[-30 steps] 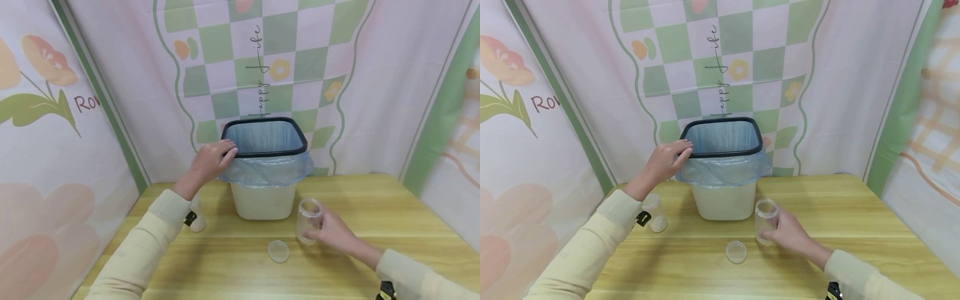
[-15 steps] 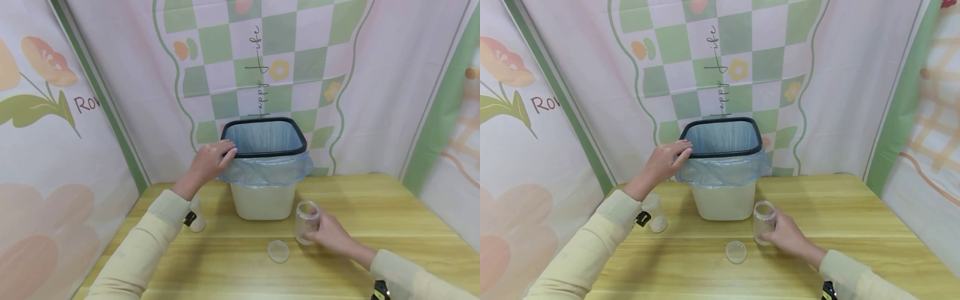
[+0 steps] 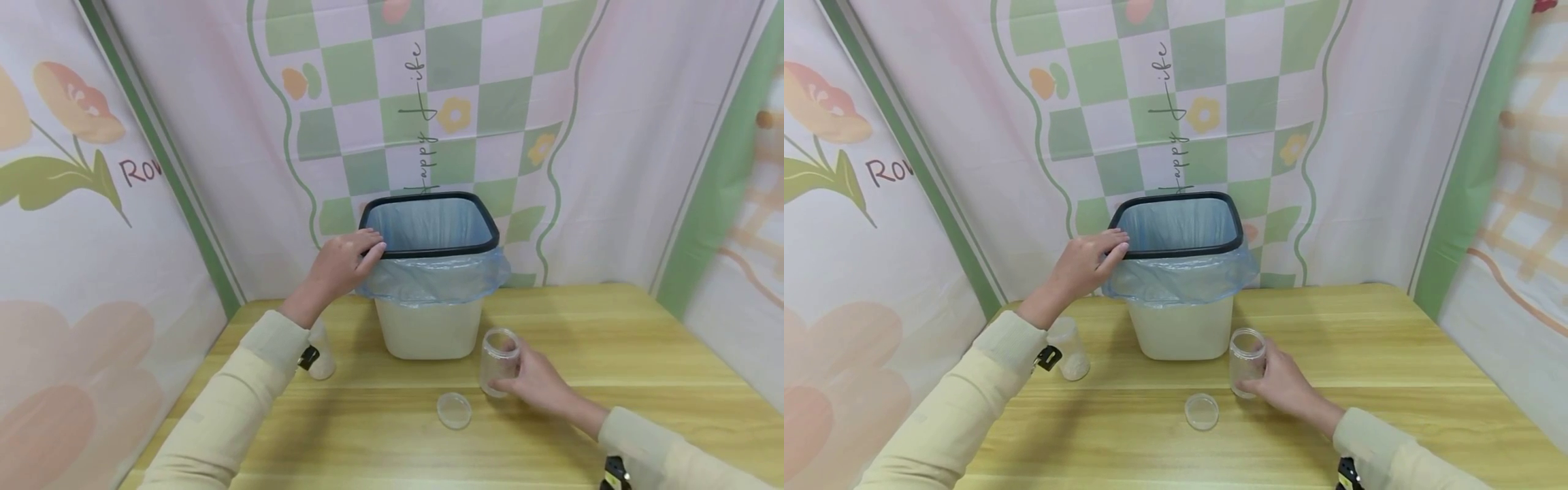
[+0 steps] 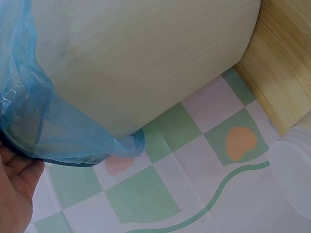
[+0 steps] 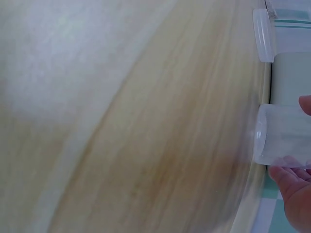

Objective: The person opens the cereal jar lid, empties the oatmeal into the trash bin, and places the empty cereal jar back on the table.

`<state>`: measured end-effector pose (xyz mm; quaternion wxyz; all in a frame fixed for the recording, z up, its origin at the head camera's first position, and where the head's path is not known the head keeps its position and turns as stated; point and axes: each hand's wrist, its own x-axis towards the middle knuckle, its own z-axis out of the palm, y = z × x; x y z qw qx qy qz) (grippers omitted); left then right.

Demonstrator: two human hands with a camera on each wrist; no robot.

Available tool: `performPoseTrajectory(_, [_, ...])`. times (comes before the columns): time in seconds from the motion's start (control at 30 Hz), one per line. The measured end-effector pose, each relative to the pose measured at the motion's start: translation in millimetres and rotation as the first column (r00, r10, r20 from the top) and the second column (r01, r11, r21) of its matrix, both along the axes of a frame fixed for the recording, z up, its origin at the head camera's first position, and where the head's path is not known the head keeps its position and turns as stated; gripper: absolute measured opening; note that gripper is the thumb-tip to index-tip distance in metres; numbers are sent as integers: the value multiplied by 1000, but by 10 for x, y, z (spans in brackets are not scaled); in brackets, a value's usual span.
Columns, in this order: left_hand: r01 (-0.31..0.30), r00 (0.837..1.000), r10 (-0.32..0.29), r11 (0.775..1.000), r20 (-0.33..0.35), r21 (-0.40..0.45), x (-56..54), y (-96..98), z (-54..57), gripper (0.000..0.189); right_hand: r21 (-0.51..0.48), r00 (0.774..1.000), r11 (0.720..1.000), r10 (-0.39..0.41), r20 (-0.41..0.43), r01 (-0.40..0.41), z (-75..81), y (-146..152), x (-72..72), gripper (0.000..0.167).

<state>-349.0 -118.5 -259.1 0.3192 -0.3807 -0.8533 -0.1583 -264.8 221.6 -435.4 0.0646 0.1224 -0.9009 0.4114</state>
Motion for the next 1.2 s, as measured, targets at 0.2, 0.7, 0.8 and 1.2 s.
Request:
performPoseTrajectory(0.2, [-5,1000,5,1000,7,-10,13,-1,13,32,-12,1000,1000,3,8,-3,0,8,-6,70])
performPoseTrajectory(0.7, [-11,1000,11,1000,3,-24,14,15,38,32,-20,998,998,56,5,-56,16,34,-4,74])
performPoseTrajectory(0.8, [-12,1000,12,1000,8,-25,20,15,34,32,-25,998,997,66,-1,-66,1,44,2,75])
performPoseTrajectory(1.2, [-11,1000,11,1000,3,-20,26,8,16,32,-39,999,998,44,21,-44,80,88,123,83])
